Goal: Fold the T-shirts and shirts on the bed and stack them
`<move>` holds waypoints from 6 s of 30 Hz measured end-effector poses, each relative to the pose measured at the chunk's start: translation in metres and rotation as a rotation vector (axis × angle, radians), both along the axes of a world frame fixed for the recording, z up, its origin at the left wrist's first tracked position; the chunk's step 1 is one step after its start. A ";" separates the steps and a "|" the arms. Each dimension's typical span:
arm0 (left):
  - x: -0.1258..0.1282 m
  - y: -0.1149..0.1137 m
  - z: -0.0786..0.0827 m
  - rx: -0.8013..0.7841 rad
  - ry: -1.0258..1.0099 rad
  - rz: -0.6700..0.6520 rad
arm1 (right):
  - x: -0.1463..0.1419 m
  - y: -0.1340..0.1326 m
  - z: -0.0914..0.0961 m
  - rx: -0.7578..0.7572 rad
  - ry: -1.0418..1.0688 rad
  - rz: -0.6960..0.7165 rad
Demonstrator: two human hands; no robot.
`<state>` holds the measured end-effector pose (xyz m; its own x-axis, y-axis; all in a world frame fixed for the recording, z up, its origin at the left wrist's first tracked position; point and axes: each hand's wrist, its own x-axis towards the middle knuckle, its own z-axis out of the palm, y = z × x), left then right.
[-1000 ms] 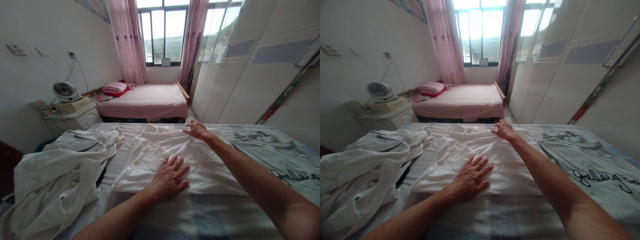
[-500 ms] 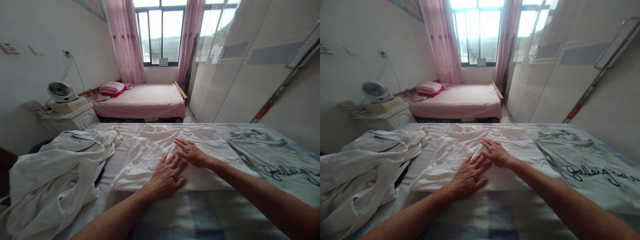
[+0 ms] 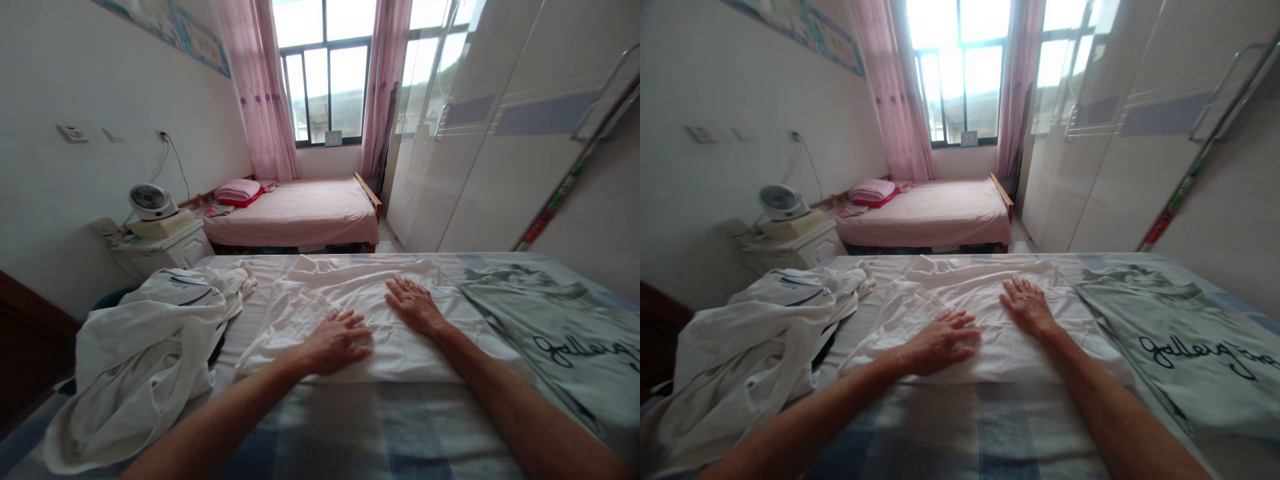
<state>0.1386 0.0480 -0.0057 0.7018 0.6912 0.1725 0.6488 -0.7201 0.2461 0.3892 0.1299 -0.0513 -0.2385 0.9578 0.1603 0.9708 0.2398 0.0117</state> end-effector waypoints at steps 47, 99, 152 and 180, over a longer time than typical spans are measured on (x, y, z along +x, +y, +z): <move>-0.078 0.018 0.001 0.143 0.156 0.279 | -0.029 -0.060 0.026 0.016 0.090 0.242; -0.092 0.062 0.012 -0.044 -0.127 0.561 | -0.067 -0.052 0.060 -0.178 0.503 0.222; -0.119 -0.019 0.013 -0.044 -0.337 0.550 | -0.092 -0.069 0.030 0.076 0.481 0.629; -0.048 -0.030 -0.013 0.456 -0.077 0.127 | -0.089 -0.051 0.019 0.080 0.634 0.428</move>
<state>0.0906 0.0177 -0.0190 0.5897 0.6124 0.5265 0.7309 -0.6820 -0.0254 0.3005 0.0787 -0.0326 -0.4255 0.7821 0.4552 0.6201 0.6184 -0.4828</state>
